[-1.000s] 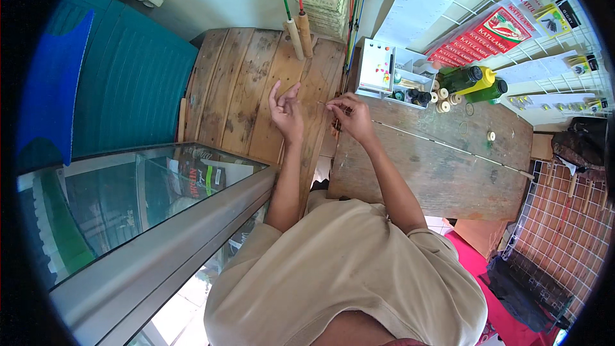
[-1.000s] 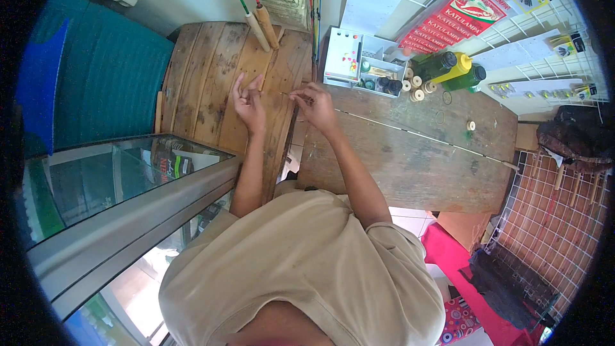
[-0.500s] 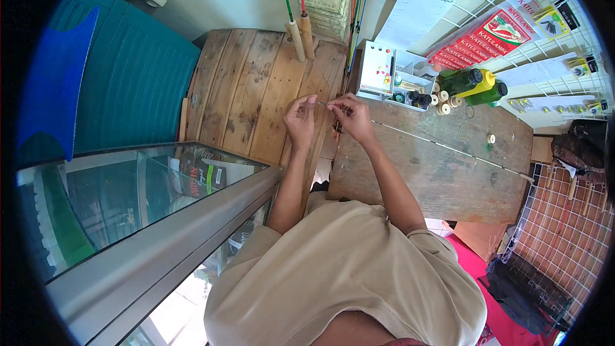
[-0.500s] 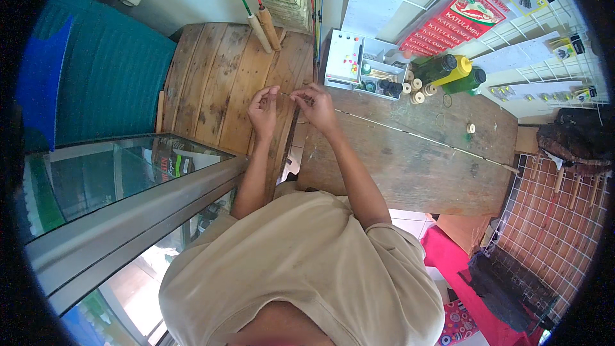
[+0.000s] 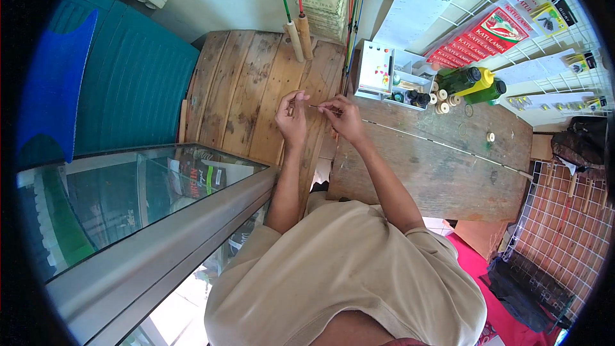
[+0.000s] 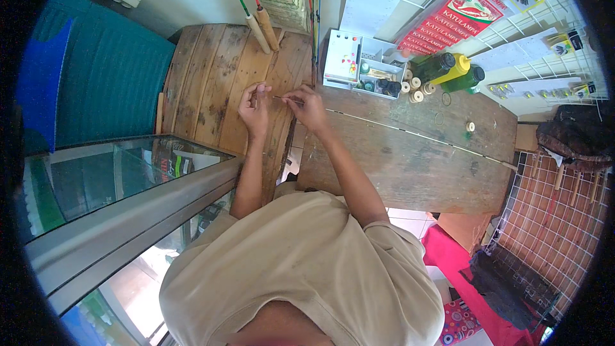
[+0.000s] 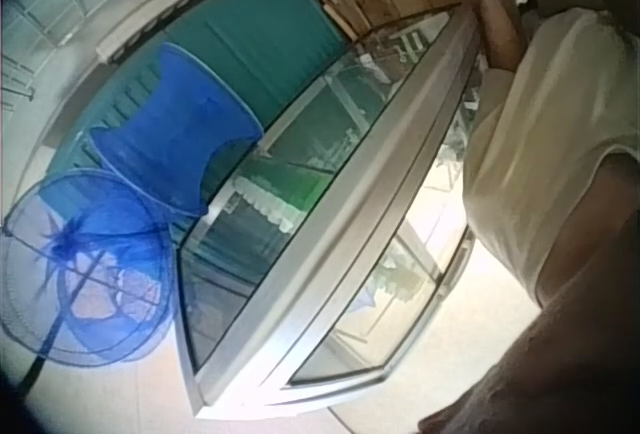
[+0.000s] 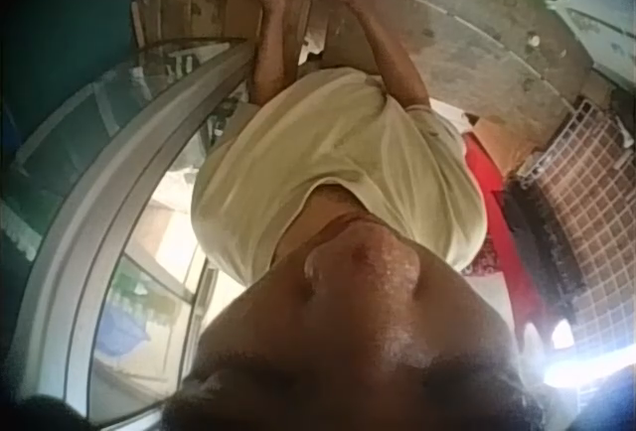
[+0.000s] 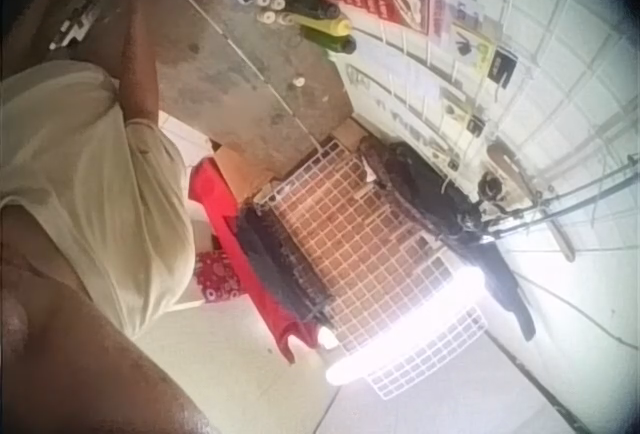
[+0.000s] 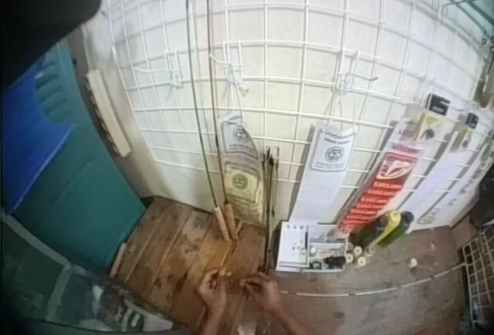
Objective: Repair or assemble components of a fishing rod on a wooden workbench.
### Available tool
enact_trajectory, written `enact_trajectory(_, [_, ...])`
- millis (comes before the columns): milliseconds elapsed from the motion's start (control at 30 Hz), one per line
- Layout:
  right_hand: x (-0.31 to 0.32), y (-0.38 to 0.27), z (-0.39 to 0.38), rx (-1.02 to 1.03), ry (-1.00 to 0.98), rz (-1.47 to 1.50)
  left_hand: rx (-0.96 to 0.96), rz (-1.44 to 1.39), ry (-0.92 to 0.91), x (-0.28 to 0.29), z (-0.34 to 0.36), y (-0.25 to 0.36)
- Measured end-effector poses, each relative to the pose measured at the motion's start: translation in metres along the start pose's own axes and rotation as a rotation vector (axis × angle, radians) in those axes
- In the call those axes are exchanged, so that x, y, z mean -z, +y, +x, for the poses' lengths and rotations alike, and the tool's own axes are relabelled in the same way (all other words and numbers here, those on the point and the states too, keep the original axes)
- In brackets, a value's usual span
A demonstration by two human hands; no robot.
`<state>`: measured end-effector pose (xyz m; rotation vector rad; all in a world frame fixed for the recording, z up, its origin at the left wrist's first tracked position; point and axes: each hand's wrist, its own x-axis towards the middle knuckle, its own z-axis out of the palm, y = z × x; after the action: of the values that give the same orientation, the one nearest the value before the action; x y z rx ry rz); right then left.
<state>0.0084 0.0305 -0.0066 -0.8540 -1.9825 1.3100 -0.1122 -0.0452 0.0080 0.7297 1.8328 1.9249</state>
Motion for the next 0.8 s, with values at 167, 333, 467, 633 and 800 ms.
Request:
enact_trajectory(167, [-0.004,0.006,-0.001,0.021,0.0,0.039,0.004,-0.01,-0.03,-0.001,0.001,-0.003])
enact_trajectory(333, [-0.007,-0.001,0.0,0.004,-0.004,0.12,0.016,-0.1,0.033,0.004,0.004,-0.009])
enact_trajectory(467, [-0.015,-0.017,0.007,-0.032,-0.009,0.193,-0.077,0.004,0.035,0.001,0.006,-0.002])
enact_trajectory(633, [-0.011,-0.002,0.003,0.15,0.021,-0.097,-0.04,0.058,-0.016,0.004,0.001,-0.012])
enact_trajectory(800, [-0.011,0.008,-0.001,0.157,0.015,-0.147,-0.012,0.154,-0.053,0.009,-0.003,-0.023])
